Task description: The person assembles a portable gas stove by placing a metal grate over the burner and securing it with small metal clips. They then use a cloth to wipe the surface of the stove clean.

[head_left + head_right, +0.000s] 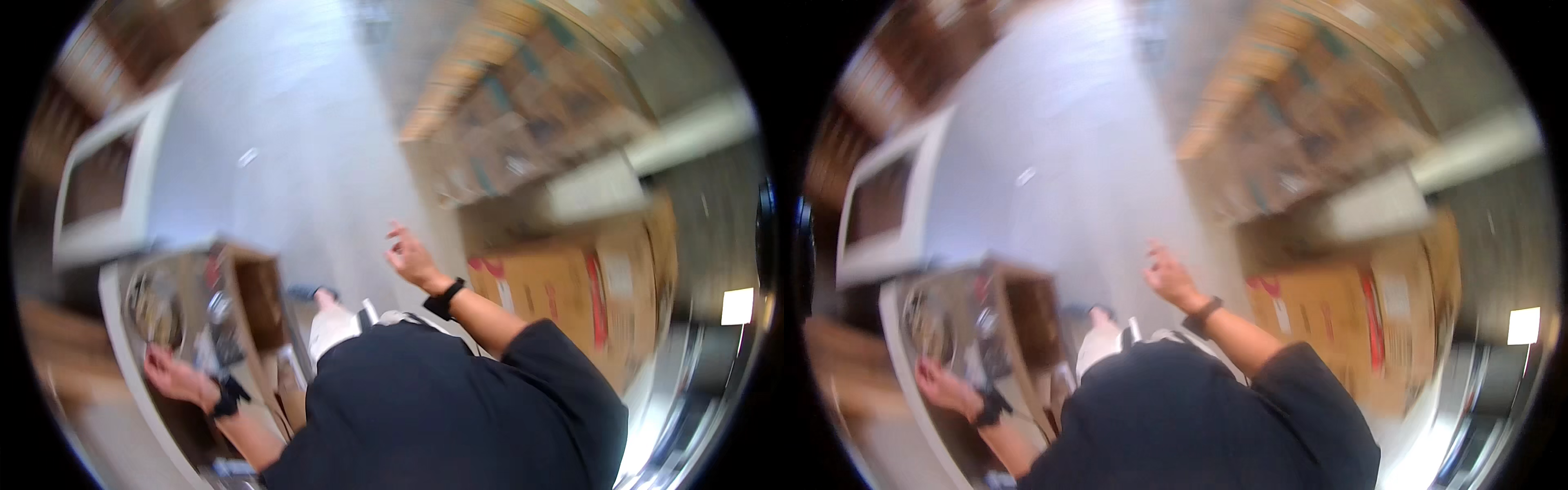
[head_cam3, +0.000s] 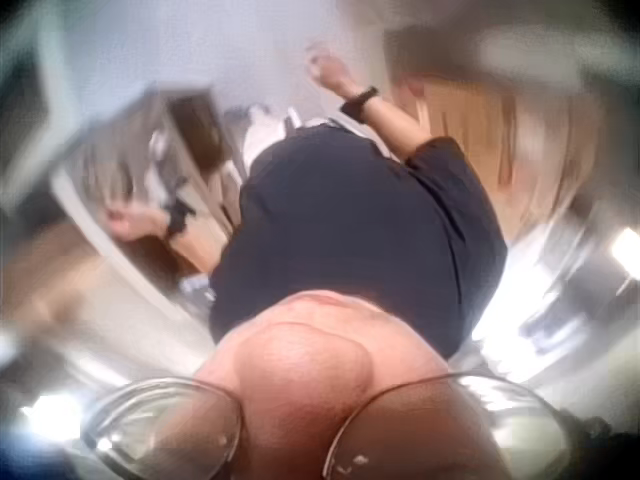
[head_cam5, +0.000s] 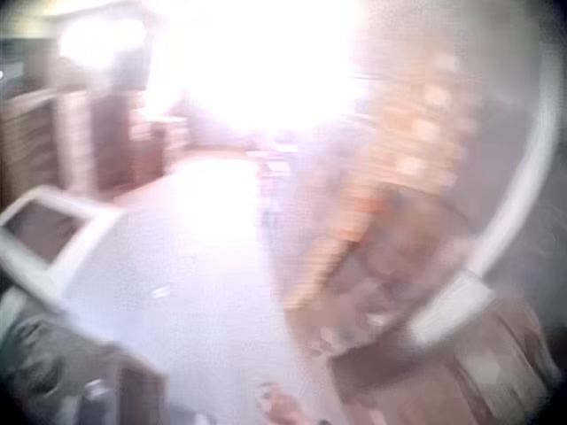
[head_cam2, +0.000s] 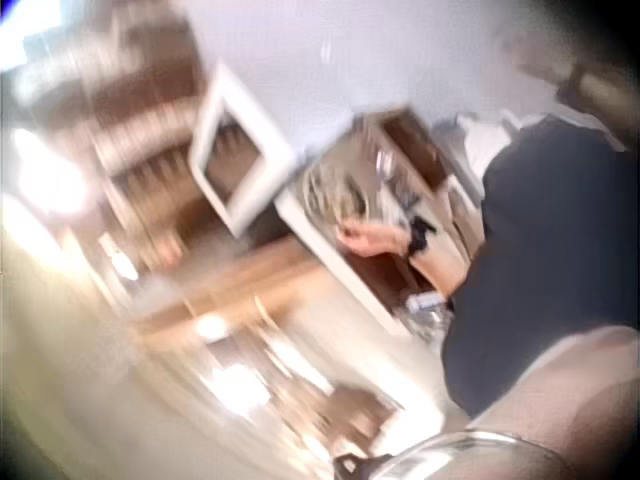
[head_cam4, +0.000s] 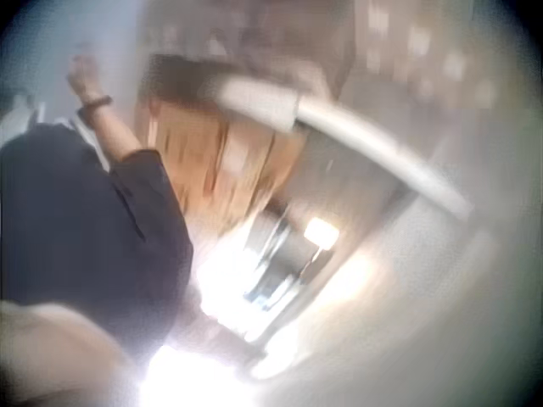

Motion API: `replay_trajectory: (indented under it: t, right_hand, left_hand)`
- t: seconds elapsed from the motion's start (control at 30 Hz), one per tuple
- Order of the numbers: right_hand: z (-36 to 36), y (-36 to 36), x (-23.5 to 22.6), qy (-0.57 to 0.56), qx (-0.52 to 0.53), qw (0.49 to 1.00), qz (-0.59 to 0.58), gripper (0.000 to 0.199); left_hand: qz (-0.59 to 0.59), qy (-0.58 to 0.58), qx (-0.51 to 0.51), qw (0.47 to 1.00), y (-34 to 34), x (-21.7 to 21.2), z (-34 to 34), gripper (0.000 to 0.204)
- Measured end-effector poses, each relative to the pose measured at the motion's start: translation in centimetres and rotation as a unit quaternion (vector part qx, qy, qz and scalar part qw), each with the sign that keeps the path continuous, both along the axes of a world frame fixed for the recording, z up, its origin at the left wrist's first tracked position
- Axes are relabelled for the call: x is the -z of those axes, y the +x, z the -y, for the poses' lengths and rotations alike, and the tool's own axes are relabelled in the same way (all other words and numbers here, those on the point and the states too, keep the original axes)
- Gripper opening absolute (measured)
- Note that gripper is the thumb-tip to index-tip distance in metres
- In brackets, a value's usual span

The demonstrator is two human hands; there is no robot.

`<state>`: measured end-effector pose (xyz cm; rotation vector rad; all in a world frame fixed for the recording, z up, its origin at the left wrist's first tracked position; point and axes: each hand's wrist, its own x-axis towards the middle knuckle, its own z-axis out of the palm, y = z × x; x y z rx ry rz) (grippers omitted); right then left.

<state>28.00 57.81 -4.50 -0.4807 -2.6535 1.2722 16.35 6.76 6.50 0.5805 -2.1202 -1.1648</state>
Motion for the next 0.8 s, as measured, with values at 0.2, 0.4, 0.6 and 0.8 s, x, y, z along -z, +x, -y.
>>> replay_trajectory:
  t: [0.2,0.4,0.6,0.8]
  right_hand:
    - [-15.4,15.7,-10.6,0.153,0.175,0.972,0.023,0.024]
    - [-32.0,39.1,-25.8,0.487,0.504,0.706,-0.096,0.027]
    - [-42.9,54.9,-28.1,0.427,0.656,0.605,0.144,0.053]
    - [-45.0,54.8,-25.7,0.392,0.666,0.606,0.192,0.043]
  left_hand:
    - [-0.070,0.032,0.256,0.964,1.8,3.5,-15.9,0.023]
    - [0.038,0.009,0.405,0.913,9.0,-4.7,-31.4,0.033]
    - [-0.008,-0.020,0.541,0.841,9.5,-4.6,-35.3,0.028]
    - [0.000,-0.121,0.563,0.817,13.6,-5.1,-37.5,0.020]
